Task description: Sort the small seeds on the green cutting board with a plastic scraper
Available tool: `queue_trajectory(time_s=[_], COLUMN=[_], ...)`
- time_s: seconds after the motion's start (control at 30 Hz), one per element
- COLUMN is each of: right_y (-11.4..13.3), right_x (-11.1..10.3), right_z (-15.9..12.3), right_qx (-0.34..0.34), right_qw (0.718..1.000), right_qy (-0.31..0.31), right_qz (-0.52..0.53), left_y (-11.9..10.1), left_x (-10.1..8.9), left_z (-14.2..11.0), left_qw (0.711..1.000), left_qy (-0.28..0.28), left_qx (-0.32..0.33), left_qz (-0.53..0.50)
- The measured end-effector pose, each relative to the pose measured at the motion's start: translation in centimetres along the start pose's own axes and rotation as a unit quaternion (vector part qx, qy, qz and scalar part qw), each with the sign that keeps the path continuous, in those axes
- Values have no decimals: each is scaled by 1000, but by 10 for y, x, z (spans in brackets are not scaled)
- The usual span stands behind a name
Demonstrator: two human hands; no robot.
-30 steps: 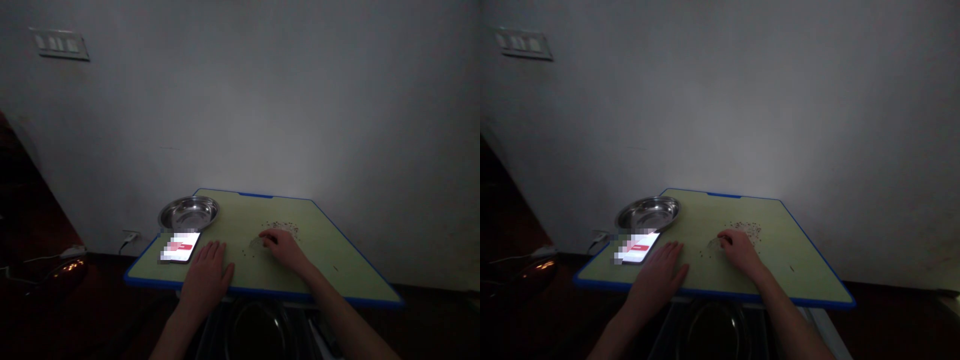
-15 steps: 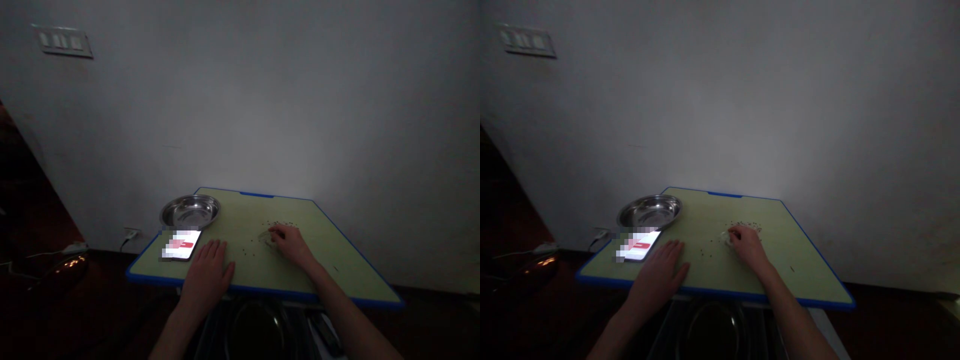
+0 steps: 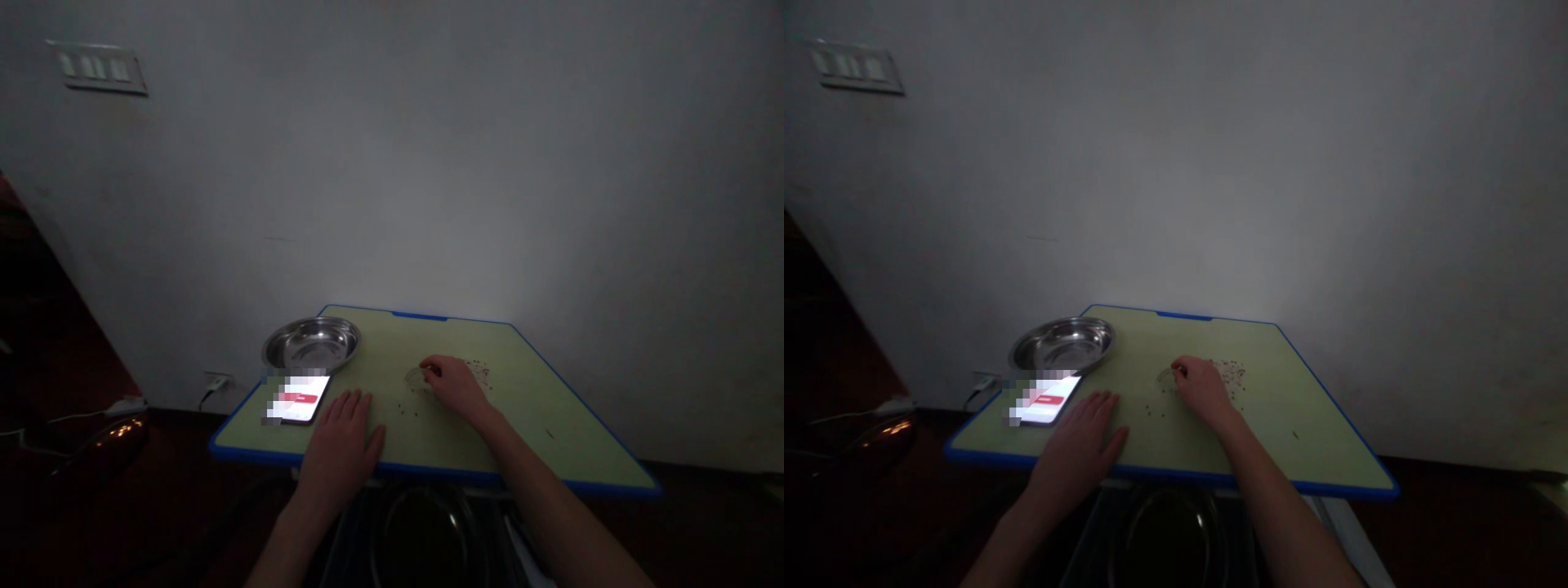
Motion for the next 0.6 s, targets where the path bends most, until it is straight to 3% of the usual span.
queue_trajectory(time_s=[0.6], right_y=[-2], right_x=[4], right_z=[0], right_qx=[-10], right_qw=[1000], right_qy=[20], right_qz=[15], left_y=[0], left_x=[1], left_z=[0], left_qw=[1000], left_qy=[-3], left_qx=[3], left_qz=[-1])
Point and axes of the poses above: each hand's wrist, its own z-axis towards the middle knuckle, its own x-axis out of the palm, y = z × x, the point moved 3 cm from there along z, towards the middle knuckle, and after that the axes turned 3 degrees about -x, right-handed, at the moved point
